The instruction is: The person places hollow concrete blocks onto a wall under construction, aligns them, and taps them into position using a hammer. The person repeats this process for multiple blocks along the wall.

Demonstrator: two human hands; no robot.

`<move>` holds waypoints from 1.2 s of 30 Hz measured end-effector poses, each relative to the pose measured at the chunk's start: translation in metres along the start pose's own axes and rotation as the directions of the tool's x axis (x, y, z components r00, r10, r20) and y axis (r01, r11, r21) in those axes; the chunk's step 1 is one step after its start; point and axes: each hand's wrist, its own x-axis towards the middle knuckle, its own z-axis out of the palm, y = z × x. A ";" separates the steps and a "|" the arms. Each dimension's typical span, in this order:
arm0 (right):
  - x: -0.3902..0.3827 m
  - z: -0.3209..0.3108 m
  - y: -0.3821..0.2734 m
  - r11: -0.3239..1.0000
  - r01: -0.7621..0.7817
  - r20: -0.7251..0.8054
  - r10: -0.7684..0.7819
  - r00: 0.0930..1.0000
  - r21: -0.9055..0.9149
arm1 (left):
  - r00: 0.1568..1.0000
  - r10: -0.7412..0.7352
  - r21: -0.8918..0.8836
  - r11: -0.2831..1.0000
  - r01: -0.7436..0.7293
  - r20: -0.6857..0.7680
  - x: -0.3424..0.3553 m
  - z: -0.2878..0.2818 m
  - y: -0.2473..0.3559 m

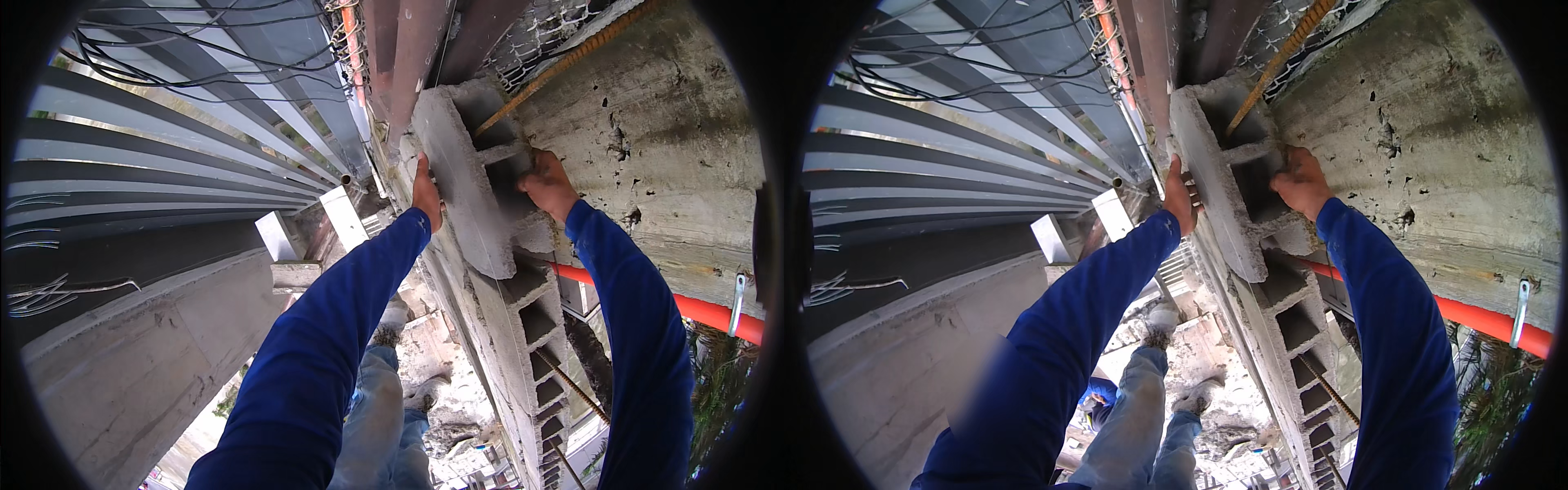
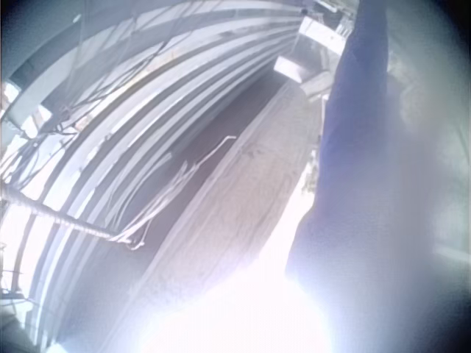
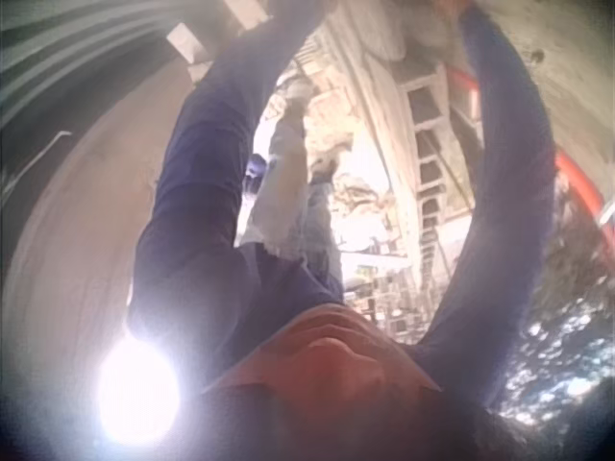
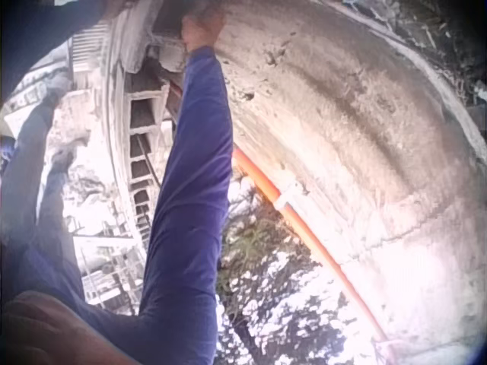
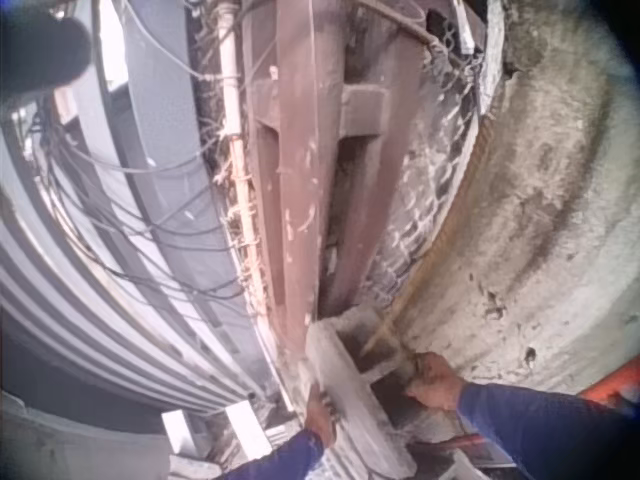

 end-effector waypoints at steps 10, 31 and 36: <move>0.006 -0.005 0.022 0.989 0.020 0.079 -0.008 0.997 -0.149 | 1.000 -0.007 0.035 0.999 0.007 0.003 0.007 -0.005 -0.016; 0.009 0.014 0.030 0.976 0.091 0.016 -0.090 0.996 -0.198 | 0.996 0.013 0.054 0.999 -0.008 -0.093 0.024 -0.014 -0.031; 0.005 0.002 0.037 0.963 0.078 0.000 -0.081 0.997 -0.258 | 0.958 0.086 0.191 0.981 -0.034 -0.273 0.029 0.008 -0.049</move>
